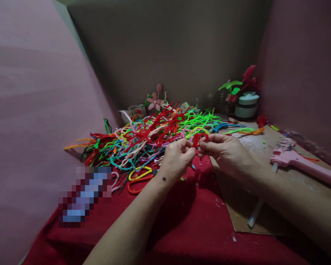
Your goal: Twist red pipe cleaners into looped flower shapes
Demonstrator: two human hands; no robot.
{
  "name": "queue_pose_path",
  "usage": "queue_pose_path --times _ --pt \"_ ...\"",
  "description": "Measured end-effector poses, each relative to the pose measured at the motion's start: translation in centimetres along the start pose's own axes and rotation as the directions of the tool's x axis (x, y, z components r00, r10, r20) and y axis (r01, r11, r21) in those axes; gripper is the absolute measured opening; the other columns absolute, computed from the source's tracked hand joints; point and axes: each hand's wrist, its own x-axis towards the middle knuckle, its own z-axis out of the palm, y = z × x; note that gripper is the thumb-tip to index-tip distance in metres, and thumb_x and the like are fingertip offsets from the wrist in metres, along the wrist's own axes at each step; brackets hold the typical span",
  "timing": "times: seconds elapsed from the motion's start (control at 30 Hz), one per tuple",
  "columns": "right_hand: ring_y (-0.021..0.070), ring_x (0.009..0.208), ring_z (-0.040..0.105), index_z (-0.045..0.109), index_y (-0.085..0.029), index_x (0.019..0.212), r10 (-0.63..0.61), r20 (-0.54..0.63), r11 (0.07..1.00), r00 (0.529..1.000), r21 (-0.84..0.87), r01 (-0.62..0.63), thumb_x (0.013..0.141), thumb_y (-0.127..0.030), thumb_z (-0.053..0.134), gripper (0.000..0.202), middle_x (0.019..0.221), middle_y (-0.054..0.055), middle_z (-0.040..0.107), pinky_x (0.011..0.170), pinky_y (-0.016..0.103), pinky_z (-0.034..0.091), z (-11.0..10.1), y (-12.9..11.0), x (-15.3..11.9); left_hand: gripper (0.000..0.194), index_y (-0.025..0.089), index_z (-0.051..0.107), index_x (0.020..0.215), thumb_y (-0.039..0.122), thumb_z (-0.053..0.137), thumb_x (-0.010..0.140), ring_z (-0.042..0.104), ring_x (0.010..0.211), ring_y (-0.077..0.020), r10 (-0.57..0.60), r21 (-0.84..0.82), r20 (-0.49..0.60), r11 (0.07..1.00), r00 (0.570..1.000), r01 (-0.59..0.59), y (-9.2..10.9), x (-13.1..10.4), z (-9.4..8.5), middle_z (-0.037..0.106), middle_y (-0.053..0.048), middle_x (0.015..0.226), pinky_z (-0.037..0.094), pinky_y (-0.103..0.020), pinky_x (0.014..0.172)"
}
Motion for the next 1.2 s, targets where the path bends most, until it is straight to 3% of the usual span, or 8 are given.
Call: queue_pose_path --times 0.13,0.37,0.73,0.83,1.03,1.2 --pt "0.0103 0.05 0.054 0.06 -0.016 0.061 -0.017 -0.042 0.999 0.999 -0.027 0.016 0.053 -0.023 0.076 0.019 0.058 -0.002 0.059 0.054 0.026 0.045 0.2 -0.2 -0.2 0.007 0.015 0.051 0.069 0.022 0.05 0.072 0.035 0.033 -0.0031 0.007 -0.002 -0.003 1.0 1.0 -0.007 0.0 0.0 0.0 0.043 0.008 0.041 0.027 -0.016 0.037" --pt "0.0102 0.047 0.052 0.057 -0.017 0.062 -0.095 -0.046 0.965 0.994 -0.248 0.081 0.057 -0.028 0.075 0.022 0.052 -0.002 0.058 0.052 0.025 0.043 0.5 -0.7 -0.7 0.007 0.016 0.051 0.069 0.022 0.05 0.072 0.036 0.034 -0.0035 0.029 0.017 -0.008 0.999 1.0 -0.029 -0.1 0.0 0.0 0.044 0.008 0.042 0.028 -0.016 0.039" --pt "0.0084 0.046 0.053 0.051 -0.017 0.061 -0.041 -0.084 0.995 0.996 -0.095 0.033 0.054 -0.021 0.076 0.026 0.054 -0.004 0.055 0.048 0.023 0.044 0.4 -0.2 -0.3 0.012 0.018 0.052 0.071 0.026 0.047 0.078 0.044 0.04 -0.0058 0.17 0.264 -0.029 0.952 0.985 -0.157 -0.9 -0.4 0.1 0.051 0.004 0.051 0.033 -0.017 0.043" --pt "0.0095 0.047 0.054 0.05 -0.017 0.061 0.011 -0.107 0.999 0.994 -0.04 -0.015 0.052 -0.02 0.077 0.029 0.054 -0.004 0.055 0.049 0.024 0.046 0.3 -0.2 -0.3 0.012 0.018 0.052 0.073 0.026 0.047 0.079 0.046 0.04 -0.0059 0.148 0.195 -0.009 0.97 0.989 -0.144 -0.7 -0.4 0.1 0.053 0.004 0.053 0.035 -0.017 0.042" --pt "0.0102 0.046 0.054 0.051 -0.016 0.059 0.078 -0.048 0.997 0.996 0.033 -0.076 0.051 -0.019 0.077 0.028 0.052 -0.003 0.054 0.047 0.024 0.044 0.0 0.4 -0.1 0.007 0.015 0.05 0.072 0.022 0.051 0.076 0.042 0.032 -0.0049 -0.03 -0.118 0.054 0.992 0.998 0.036 0.3 -0.2 0.2 0.052 0.005 0.049 0.034 -0.016 0.033" --pt "0.0078 0.045 0.051 0.056 -0.013 0.059 0.114 0.009 0.992 0.993 0.05 -0.114 0.053 -0.021 0.077 0.023 0.052 -0.002 0.055 0.045 0.021 0.041 -0.3 0.5 0.0 0.007 0.014 0.052 0.071 0.021 0.053 0.075 0.043 0.032 -0.004 0.003 -0.119 0.044 0.993 0.999 0.003 0.4 -0.3 0.3 0.053 0.005 0.048 0.035 -0.014 0.032"
